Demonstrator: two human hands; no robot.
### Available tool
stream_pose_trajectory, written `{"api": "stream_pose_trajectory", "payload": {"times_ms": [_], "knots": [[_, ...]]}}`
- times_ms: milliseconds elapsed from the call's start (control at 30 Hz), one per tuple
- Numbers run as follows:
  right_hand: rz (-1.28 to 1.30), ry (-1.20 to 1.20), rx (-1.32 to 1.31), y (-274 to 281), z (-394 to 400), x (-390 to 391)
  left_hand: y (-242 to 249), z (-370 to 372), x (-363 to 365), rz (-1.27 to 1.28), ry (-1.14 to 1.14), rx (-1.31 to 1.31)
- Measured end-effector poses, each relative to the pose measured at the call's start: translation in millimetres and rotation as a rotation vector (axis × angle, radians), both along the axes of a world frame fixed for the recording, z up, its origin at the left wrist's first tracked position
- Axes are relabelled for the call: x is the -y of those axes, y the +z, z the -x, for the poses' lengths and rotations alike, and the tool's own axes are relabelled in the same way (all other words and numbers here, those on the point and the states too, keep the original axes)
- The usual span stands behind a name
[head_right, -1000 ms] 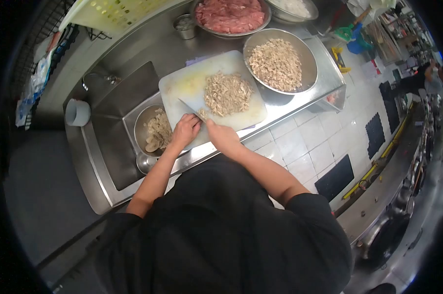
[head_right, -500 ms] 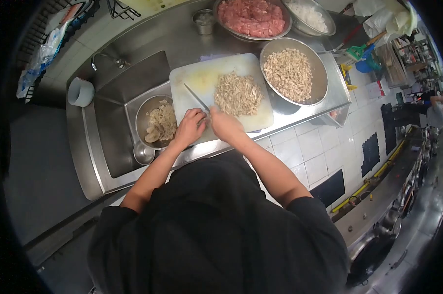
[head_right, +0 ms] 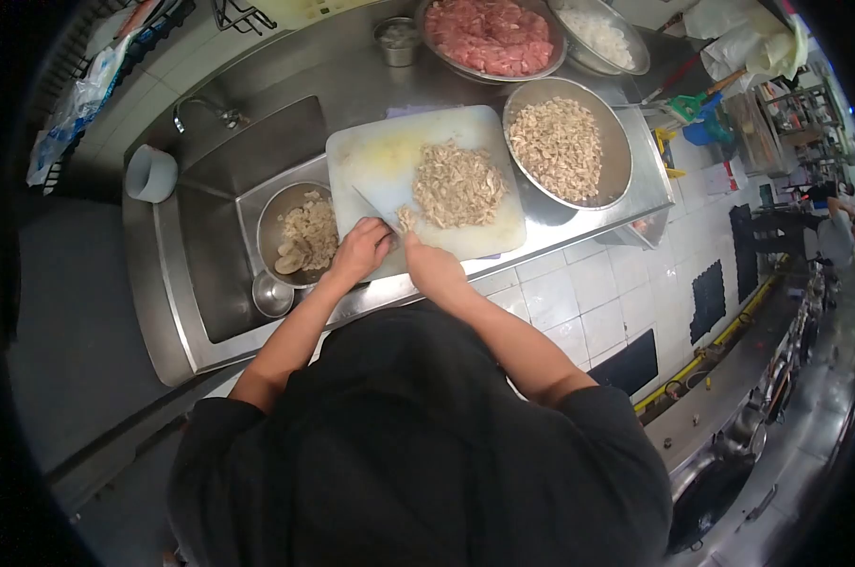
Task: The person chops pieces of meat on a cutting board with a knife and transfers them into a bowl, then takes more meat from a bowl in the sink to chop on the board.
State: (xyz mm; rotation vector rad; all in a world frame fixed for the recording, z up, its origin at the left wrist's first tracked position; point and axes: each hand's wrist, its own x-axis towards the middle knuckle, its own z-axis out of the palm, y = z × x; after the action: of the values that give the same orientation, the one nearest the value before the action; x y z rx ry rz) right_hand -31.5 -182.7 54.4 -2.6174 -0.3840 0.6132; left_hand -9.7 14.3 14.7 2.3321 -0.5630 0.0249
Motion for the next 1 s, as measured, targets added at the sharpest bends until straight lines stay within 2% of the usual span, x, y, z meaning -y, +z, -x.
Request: {"api": "stream_pose_trajectory", "payload": {"times_ms": [100,200,233,300,433,500,533,567,633,767,867,933,967,1000], "knots": [[-0.110,0.039,0.058,3.9,-29.6,-17.5,-2.0,-1.2,-5.0,0.018,-0.016,-0.012],[-0.059,0.033,0.059,19.2,-18.6,-2.8,-2.5,0.0,-3.6,0.027,-0.009,0.059],[-0.023,0.074,0.054,15.1,-6.3,5.7,-2.4,1.2,-3.1,0.008,0.012,0.031],[-0.088,0.006,0.047,-9.8,5.2,2.0,-6.0,4.5,-2.7,0.040,0.012,0.070],[-0.159,0.026,0.061,-7.8,-10.6,-17.0,-1.7,4.9,-5.7,0.043,0.004,0.051],[-0.145,0.053,0.041,6.8,-16.6,-1.9,5.5,-2.4,-6.1,0.015,-0.001,0.071],[-0.076,0.047,-0.068,33.9,-7.9,3.3,1.7,-0.6,-6.3,0.020,0.011,0.070],[-0.075,0.045,-0.075,21.1,-5.1,1.5,-4.3,6.7,-7.1,0.025,0.020,0.051],[-0.200,-0.036,0.098,-9.2,-3.5,-12.7,-9.0,6.8,-9.0,0.051,0.015,0.061],[-0.336,0.022,0.010,-31.9,-46.1,-12.4,0.1,7.8,-10.6,0.042,0.014,0.007],[-0.266,-0.004,0.050,-34.3,-39.3,35.7,9.6,6.5,-13.2,0.019,-0.105,0.023],[-0.174,-0.107,0.035,-45.1,-32.3,60.8,0.1,3.6,-14.4,0.015,-0.120,0.012],[-0.186,-0.081,0.020,-40.6,-26.9,61.1,-5.2,1.5,-15.4,0.011,-0.150,0.014],[-0.150,-0.144,0.022,-23.8,-25.7,59.1,-8.3,-0.5,-10.1,0.016,-0.081,0.023]]}}
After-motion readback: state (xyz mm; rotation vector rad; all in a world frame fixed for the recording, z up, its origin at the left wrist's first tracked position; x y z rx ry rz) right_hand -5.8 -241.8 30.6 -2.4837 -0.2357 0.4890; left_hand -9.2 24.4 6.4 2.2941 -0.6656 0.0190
